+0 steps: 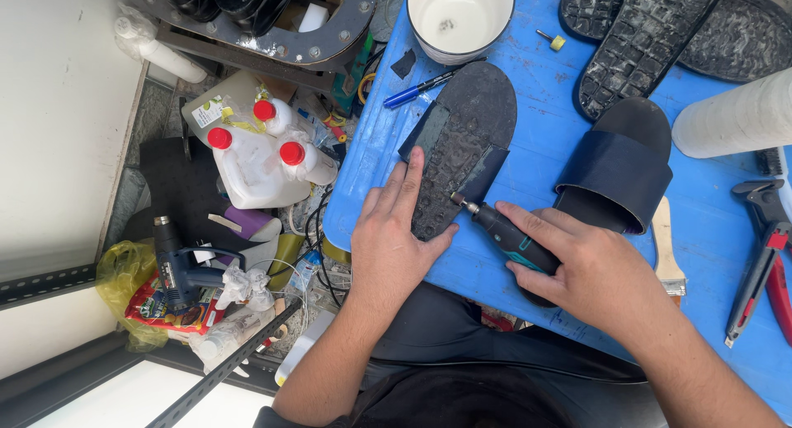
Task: The person applies a white liquid to the sole of a black slide sandal using a brush, then wipes the brush with a cloth. They then use a rotary tool to grind the sole surface of the sandal, removing material and smoothing the area.
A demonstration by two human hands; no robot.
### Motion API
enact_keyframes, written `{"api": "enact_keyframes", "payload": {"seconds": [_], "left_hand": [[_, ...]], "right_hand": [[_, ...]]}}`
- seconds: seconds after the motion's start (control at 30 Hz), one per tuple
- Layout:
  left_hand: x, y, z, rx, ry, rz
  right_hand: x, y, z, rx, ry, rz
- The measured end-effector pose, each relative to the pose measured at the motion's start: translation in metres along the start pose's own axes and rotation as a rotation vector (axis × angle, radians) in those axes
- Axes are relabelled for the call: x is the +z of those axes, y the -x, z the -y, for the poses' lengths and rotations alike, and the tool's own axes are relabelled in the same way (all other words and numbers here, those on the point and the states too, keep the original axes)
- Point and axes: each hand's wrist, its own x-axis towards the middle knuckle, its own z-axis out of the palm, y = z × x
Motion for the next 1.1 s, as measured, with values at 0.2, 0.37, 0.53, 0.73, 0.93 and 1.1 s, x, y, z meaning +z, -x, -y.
{"api": "enact_keyframes", "payload": {"seconds": [0.2, 0.37, 0.53, 0.73, 0.93, 1.1], "left_hand": [[0.000, 0.000, 0.000, 0.000, 0.000, 0.000], [0.001, 0.001, 0.002, 0.008, -0.014, 0.009], [-0.002, 0.004, 0.000, -0.004, -0.036, 0.015], [-0.018, 0.010, -0.009, 0.072, -0.071, -0.071], [-0.049, 0.018, -0.039, 0.216, 0.357, -0.096], [-0.079, 0.020, -0.080, 0.388, 1.121, 0.458]], "right_hand": [[-0.002, -0.001, 0.001, 0.053, 0.012, 0.048], [-0.002, -0.001, 0.003, 0.020, -0.007, 0.008], [-0.004, 0.000, -0.008, 0.010, -0.071, 0.053], [-0.002, 0.001, -0.059, -0.176, -0.380, 0.018], [0.028, 0.006, -0.107, -0.017, -1.160, 0.189], [0.032, 0.006, -0.120, -0.068, -1.293, 0.182]]}}
